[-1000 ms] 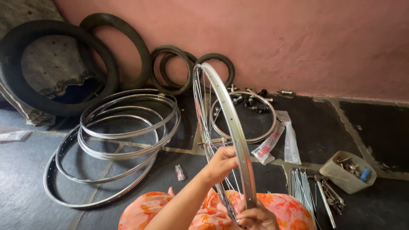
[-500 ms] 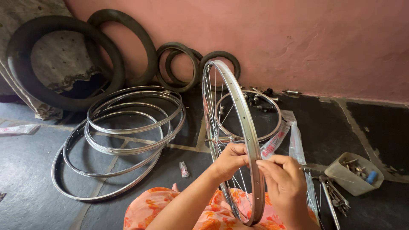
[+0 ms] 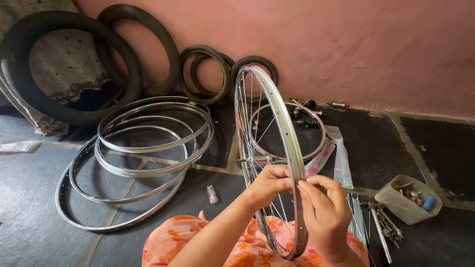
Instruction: The person assembles a bicycle wheel by inserting spokes into the hub and rim, then tightening them with a spoke wrench. They rotate the wheel to access different sections and continue the process until the wheel is fully laced.
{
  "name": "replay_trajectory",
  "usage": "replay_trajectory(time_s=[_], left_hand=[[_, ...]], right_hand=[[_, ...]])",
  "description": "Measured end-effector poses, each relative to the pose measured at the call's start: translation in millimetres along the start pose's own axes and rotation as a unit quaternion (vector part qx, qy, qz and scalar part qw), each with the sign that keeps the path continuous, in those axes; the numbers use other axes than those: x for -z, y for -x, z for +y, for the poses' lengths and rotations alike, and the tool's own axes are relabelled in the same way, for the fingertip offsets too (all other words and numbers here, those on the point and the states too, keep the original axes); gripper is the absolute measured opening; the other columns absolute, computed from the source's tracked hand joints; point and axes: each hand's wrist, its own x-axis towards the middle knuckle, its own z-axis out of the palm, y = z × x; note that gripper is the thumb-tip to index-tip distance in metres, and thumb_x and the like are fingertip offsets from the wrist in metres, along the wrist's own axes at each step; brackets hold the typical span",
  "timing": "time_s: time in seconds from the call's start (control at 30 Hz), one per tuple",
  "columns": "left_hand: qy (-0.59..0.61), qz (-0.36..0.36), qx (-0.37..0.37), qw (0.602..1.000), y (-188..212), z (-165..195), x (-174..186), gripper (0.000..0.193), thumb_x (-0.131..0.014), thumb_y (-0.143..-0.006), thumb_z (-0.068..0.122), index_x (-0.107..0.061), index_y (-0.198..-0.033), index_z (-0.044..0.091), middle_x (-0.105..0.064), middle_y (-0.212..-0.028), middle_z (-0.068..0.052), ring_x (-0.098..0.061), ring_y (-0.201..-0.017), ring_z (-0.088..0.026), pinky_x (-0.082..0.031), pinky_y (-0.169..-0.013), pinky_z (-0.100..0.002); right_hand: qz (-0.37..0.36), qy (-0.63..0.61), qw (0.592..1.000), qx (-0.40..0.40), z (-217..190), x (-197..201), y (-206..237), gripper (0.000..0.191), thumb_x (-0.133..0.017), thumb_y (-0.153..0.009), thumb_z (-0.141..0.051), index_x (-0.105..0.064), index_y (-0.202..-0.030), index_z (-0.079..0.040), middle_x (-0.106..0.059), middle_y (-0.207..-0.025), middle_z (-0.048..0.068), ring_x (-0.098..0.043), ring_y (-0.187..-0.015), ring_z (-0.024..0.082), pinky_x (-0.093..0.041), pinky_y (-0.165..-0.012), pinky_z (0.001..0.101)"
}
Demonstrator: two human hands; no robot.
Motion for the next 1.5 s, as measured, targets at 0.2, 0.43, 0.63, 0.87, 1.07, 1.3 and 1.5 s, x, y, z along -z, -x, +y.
replay_trajectory(time_s=[0.2,0.43,0.63,0.87,1.07,1.3,1.5], left_hand=[[-0.028,-0.009,0.018,0.999,0.5,7.2,-0.7,0.019,-0.076,-0.096,0.017,-0.076,-0.106,0.001,-0.072,-0.099,-0.003,-0.065,-0.088,-0.011,-0.054,-0.082,-0.027],[-0.019,-0.049,0.011,0.999,-1.4,8.5,3.9,0.019,-0.076,-0.101,0.018,-0.075,-0.108,0.000,-0.070,-0.100,-0.003,-0.063,-0.091,-0.012,-0.052,-0.087,-0.028],[-0.043,-0.046,0.023,0.998,-0.9,17.3,6.1,0.020,-0.072,-0.099,0.018,-0.074,-0.110,0.002,-0.071,-0.104,-0.002,-0.064,-0.098,-0.012,-0.052,-0.094,-0.029],[-0.280,0.016,-0.153,0.948,7.3,25.1,-17.8,0.013,-0.067,-0.103,0.012,-0.072,-0.112,0.004,-0.065,-0.117,-0.005,-0.057,-0.117,-0.016,-0.045,-0.106,-0.031],[-0.386,0.160,-0.193,0.888,17.2,27.9,-39.3,0.012,-0.065,-0.099,0.011,-0.073,-0.107,0.005,-0.071,-0.109,-0.007,-0.064,-0.103,-0.017,-0.049,-0.095,-0.031],[-0.153,0.177,-0.091,0.968,34.3,47.1,-55.4,0.026,-0.052,-0.106,0.018,-0.065,-0.119,-0.001,-0.069,-0.107,0.000,-0.060,-0.102,-0.009,-0.049,-0.094,-0.025],[-0.345,0.308,-0.110,0.880,43.0,75.1,-60.2,0.024,-0.052,-0.104,0.020,-0.067,-0.112,0.003,-0.067,-0.096,-0.005,-0.061,-0.088,-0.011,-0.053,-0.080,-0.027]], right_hand=[[0.006,0.108,0.981,0.164,-2.0,-5.2,7.6,0.027,-0.077,-0.080,0.007,-0.071,-0.106,0.004,-0.065,-0.107,0.012,-0.067,-0.096,0.030,-0.054,-0.082,0.0401],[-0.004,0.067,0.993,0.095,-4.1,-2.7,7.6,0.027,-0.074,-0.084,0.010,-0.070,-0.110,0.003,-0.064,-0.109,0.011,-0.067,-0.092,0.026,-0.054,-0.080,0.0372],[0.018,0.053,0.995,0.086,-1.7,-4.3,4.7,0.026,-0.075,-0.085,0.007,-0.069,-0.109,0.000,-0.064,-0.109,0.012,-0.067,-0.091,0.027,-0.054,-0.079,0.0370],[-0.032,0.098,0.991,0.083,-7.0,-2.8,3.7,0.027,-0.074,-0.082,0.007,-0.071,-0.108,0.000,-0.065,-0.106,0.010,-0.066,-0.084,0.026,-0.053,-0.074,0.0373],[-0.019,0.079,0.994,0.070,-12.3,-7.7,4.1,0.034,-0.073,-0.082,0.008,-0.070,-0.115,-0.002,-0.063,-0.108,0.013,-0.064,-0.081,0.025,-0.052,-0.072,0.0369],[-0.050,0.102,0.992,0.057,-18.7,-20.2,9.2,0.042,-0.071,-0.084,0.001,-0.069,-0.125,-0.005,-0.061,-0.101,0.011,-0.067,-0.083,0.029,-0.055,-0.073,0.0383],[-0.099,0.011,0.989,0.109,-32.4,-37.6,27.3,0.047,-0.067,-0.083,-0.003,-0.061,-0.129,0.005,-0.063,-0.111,0.022,-0.067,-0.088,0.036,-0.057,-0.076,0.0398]])
